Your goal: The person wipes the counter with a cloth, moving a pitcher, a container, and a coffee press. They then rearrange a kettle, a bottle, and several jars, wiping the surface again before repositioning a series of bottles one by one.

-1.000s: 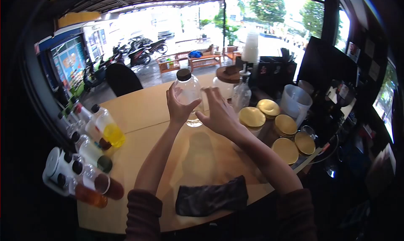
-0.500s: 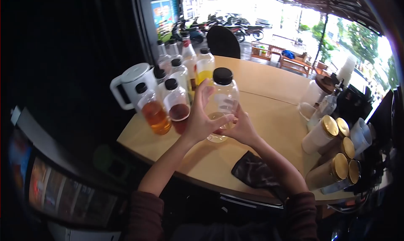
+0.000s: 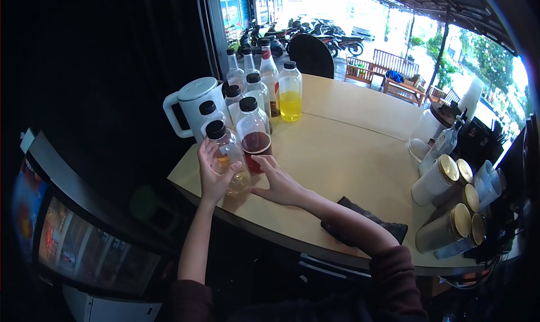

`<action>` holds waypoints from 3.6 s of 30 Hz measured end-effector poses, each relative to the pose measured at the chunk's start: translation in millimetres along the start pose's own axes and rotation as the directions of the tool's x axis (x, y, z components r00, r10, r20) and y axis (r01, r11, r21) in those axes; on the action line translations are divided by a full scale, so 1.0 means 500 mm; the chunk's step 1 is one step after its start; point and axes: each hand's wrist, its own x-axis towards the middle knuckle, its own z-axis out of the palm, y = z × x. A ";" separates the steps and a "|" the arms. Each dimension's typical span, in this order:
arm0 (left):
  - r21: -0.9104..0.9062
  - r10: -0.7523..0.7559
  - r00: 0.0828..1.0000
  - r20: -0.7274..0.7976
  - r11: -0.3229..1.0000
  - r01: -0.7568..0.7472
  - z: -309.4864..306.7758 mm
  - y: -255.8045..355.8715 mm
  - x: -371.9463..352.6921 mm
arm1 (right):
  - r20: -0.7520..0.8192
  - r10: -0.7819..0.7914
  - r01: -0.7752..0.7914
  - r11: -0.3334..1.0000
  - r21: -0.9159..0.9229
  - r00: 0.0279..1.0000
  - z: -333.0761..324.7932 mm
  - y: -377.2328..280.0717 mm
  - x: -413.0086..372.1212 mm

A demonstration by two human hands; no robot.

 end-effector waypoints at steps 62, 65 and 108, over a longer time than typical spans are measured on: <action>0.793 -0.587 0.554 0.591 0.548 -0.266 0.416 -0.140 0.036 | -0.506 0.601 -0.774 0.353 -0.526 0.619 -0.242 0.502 0.082; 0.782 -0.555 0.570 0.606 0.547 -0.299 0.403 -0.140 0.035 | -0.638 0.616 -0.880 0.224 -0.419 0.461 -0.352 0.478 -0.064; 0.778 -0.512 0.593 0.622 0.493 -0.391 0.493 -0.135 0.035 | -0.603 0.490 -0.771 0.293 -0.566 0.629 -0.354 0.471 -0.140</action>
